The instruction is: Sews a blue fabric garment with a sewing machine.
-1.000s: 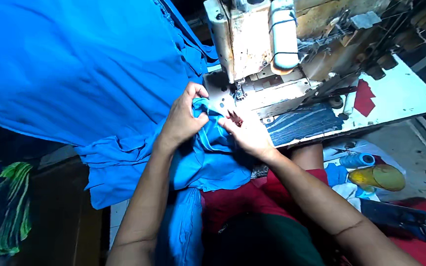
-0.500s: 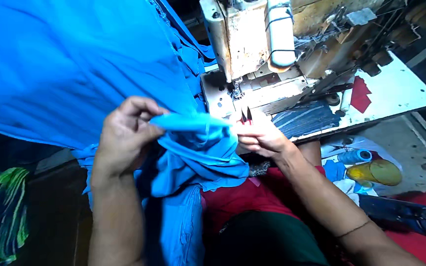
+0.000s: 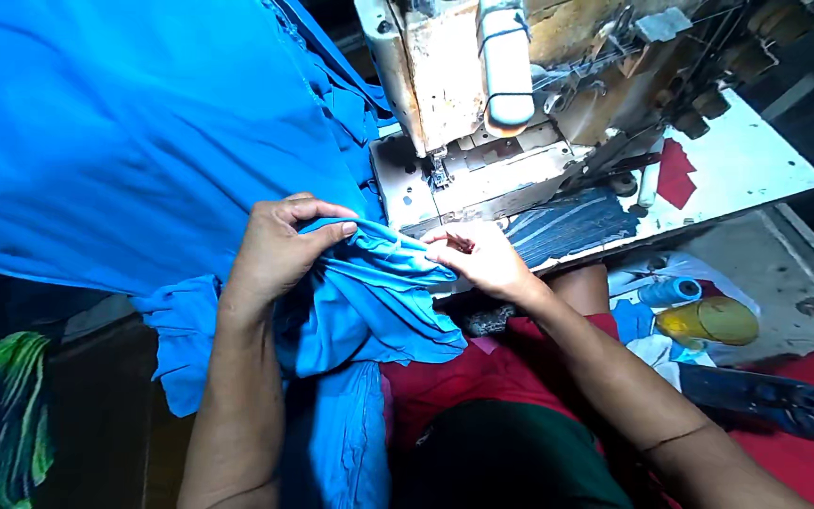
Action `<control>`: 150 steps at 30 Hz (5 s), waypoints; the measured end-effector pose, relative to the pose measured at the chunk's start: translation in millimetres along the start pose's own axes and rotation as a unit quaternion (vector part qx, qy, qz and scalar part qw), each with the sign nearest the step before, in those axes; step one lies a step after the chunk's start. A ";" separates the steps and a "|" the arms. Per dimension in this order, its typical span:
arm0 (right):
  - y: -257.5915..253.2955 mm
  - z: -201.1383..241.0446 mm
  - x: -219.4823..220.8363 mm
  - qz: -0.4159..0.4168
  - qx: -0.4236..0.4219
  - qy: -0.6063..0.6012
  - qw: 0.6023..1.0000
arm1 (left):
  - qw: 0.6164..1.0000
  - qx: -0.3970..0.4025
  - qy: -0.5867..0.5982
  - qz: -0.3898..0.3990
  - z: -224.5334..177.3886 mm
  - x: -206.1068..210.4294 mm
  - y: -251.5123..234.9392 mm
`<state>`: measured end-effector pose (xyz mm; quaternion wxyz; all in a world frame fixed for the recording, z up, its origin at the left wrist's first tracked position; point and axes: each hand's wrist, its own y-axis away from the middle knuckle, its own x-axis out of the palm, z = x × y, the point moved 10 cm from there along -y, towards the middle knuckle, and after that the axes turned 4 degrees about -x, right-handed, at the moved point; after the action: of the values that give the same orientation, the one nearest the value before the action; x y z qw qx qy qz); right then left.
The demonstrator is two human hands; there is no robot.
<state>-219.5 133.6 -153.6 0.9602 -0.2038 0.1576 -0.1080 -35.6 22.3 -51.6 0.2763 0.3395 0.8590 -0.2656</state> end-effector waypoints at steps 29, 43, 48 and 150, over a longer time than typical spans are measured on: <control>23.4 -42.7 15.3 -0.134 0.222 -0.141 0.956 | 0.993 0.009 0.099 0.064 -4.8 41.1 -14.7; 27.6 -24.5 0.5 -0.117 0.072 -0.100 0.985 | 0.995 -0.036 0.017 -0.093 17.7 25.4 2.0; 24.4 1.2 -4.0 -0.138 0.028 -0.128 0.982 | 0.974 0.024 0.152 -0.166 7.8 31.2 -19.0; 53.9 -1.3 -35.9 -0.125 -0.037 -0.023 0.991 | 0.914 0.165 -0.339 -0.152 -15.9 131.9 17.4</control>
<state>-245.5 191.1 -168.4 0.9343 -0.2600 0.1131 -0.2162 -108.9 101.0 -131.4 0.4475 0.1349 0.6991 -0.5412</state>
